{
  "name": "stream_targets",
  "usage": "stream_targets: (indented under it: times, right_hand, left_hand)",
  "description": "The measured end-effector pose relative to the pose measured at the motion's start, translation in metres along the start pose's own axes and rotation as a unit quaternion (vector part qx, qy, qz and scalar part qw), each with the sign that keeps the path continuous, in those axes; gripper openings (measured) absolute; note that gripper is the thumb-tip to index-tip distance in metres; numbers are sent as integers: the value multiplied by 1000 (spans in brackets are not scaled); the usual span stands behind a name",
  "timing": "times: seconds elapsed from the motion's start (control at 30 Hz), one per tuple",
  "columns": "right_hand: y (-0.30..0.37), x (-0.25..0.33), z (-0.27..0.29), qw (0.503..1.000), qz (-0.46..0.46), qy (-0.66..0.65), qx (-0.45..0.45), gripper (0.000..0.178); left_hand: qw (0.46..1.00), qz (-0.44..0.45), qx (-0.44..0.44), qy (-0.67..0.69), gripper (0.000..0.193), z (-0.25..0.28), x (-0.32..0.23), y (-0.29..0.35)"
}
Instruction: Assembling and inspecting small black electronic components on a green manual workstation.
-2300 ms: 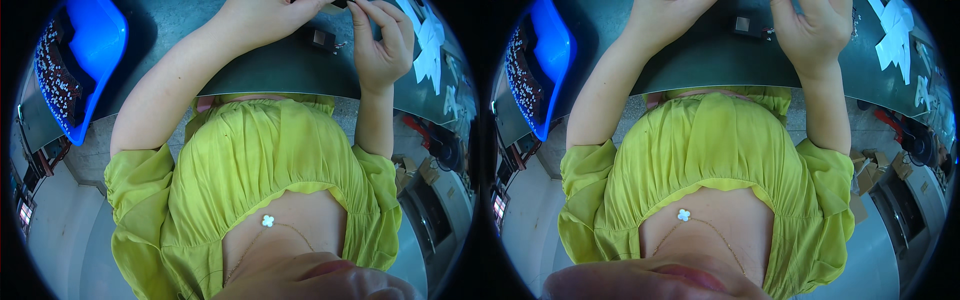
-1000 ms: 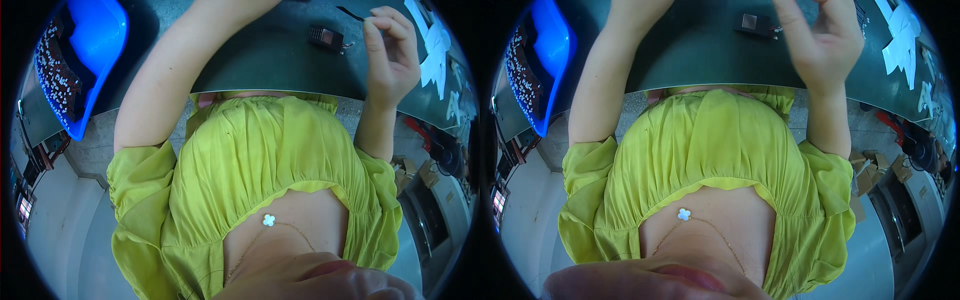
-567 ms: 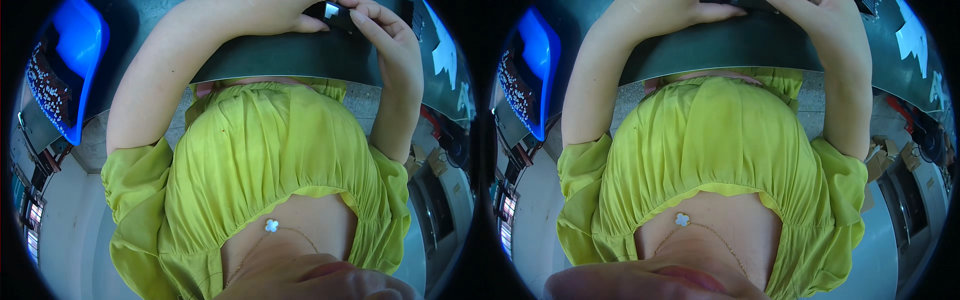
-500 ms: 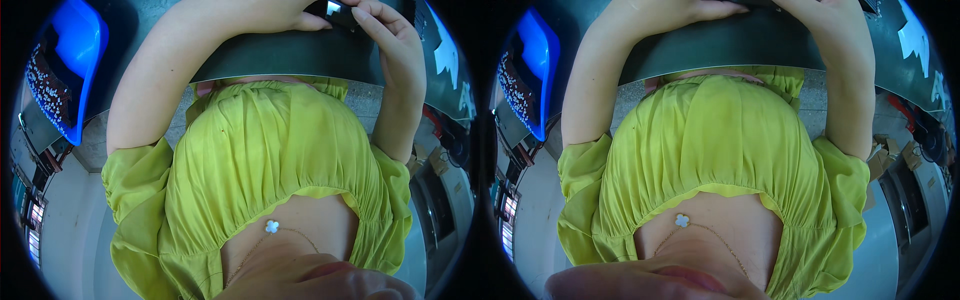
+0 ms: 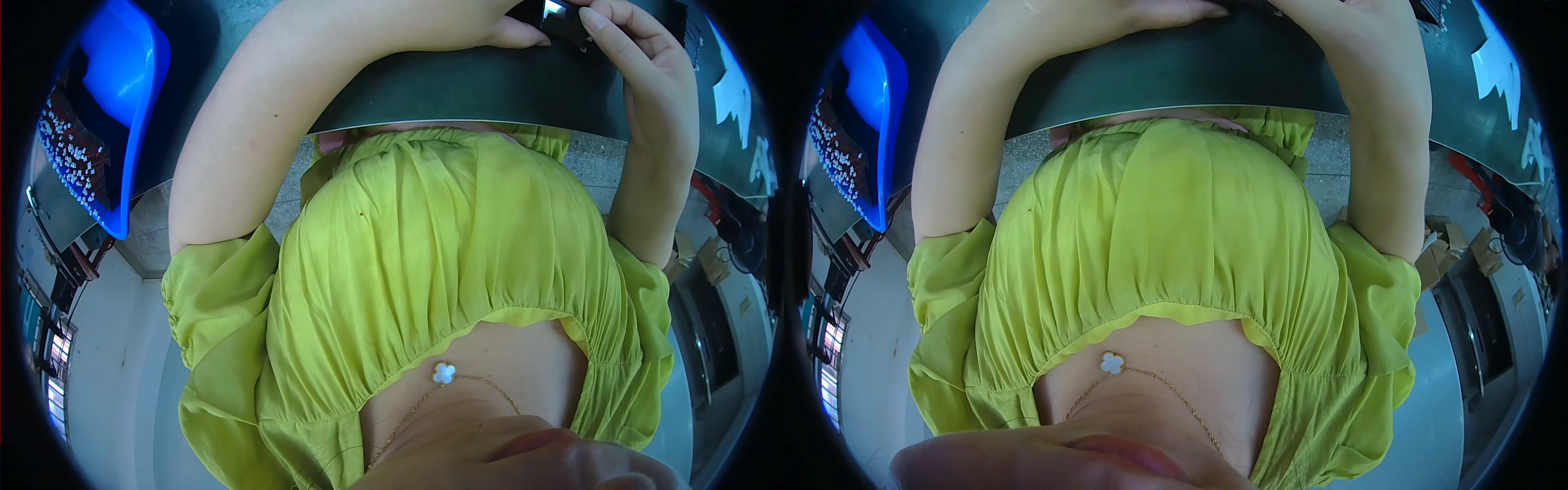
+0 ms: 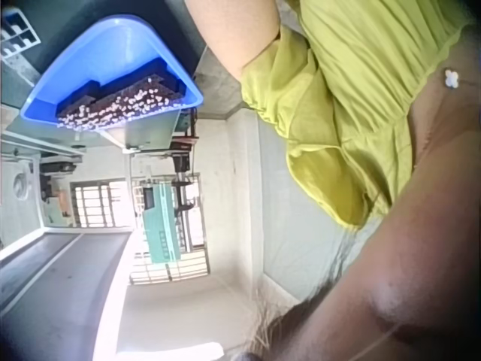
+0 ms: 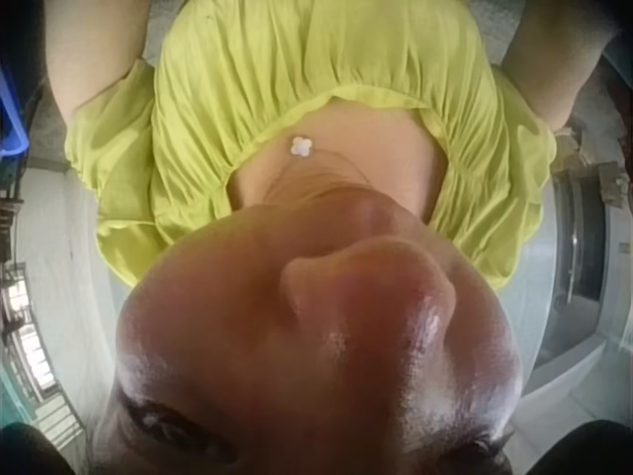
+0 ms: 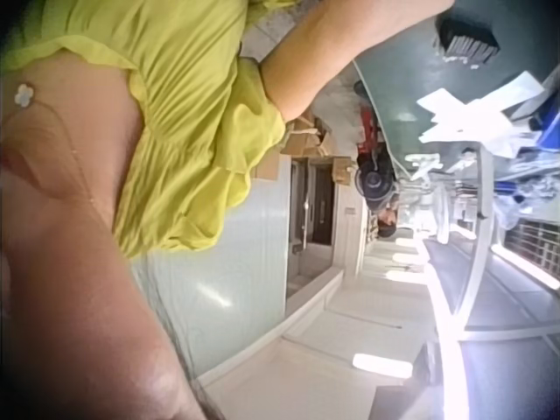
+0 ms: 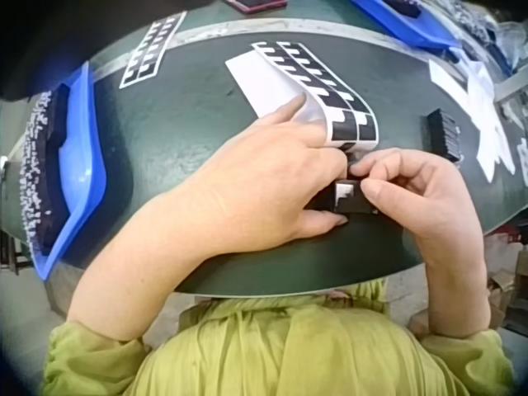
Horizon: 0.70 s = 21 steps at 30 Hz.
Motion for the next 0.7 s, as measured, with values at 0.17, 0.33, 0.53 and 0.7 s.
stream_targets:
  times: [0.17,0.33,0.53,0.7]
  right_hand:
    - [6,11,-7,1000,18,4,-11,6]
    - [5,16,-4,999,-13,-14,28,6]
    - [1,-1,1,1000,-22,-3,-10,6]
    - [1,-2,1,1000,-17,2,-8,6]
  left_hand:
    - [999,38,26,23,29,0,1,-1]
    - [999,26,1,25,28,-3,2,0]
    - [1000,7,-3,5,28,0,1,0]
    - [1000,16,3,8,28,0,0,0]
Point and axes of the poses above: each hand's wrist, its own y-axis away from the middle knuckle, its own z-axis out of the back of the hand, x = y × z, the point moved 1 cm from there along -y, towards the middle knuckle, and after that the axes turned 11 degrees about -x, right-handed, at the moved point
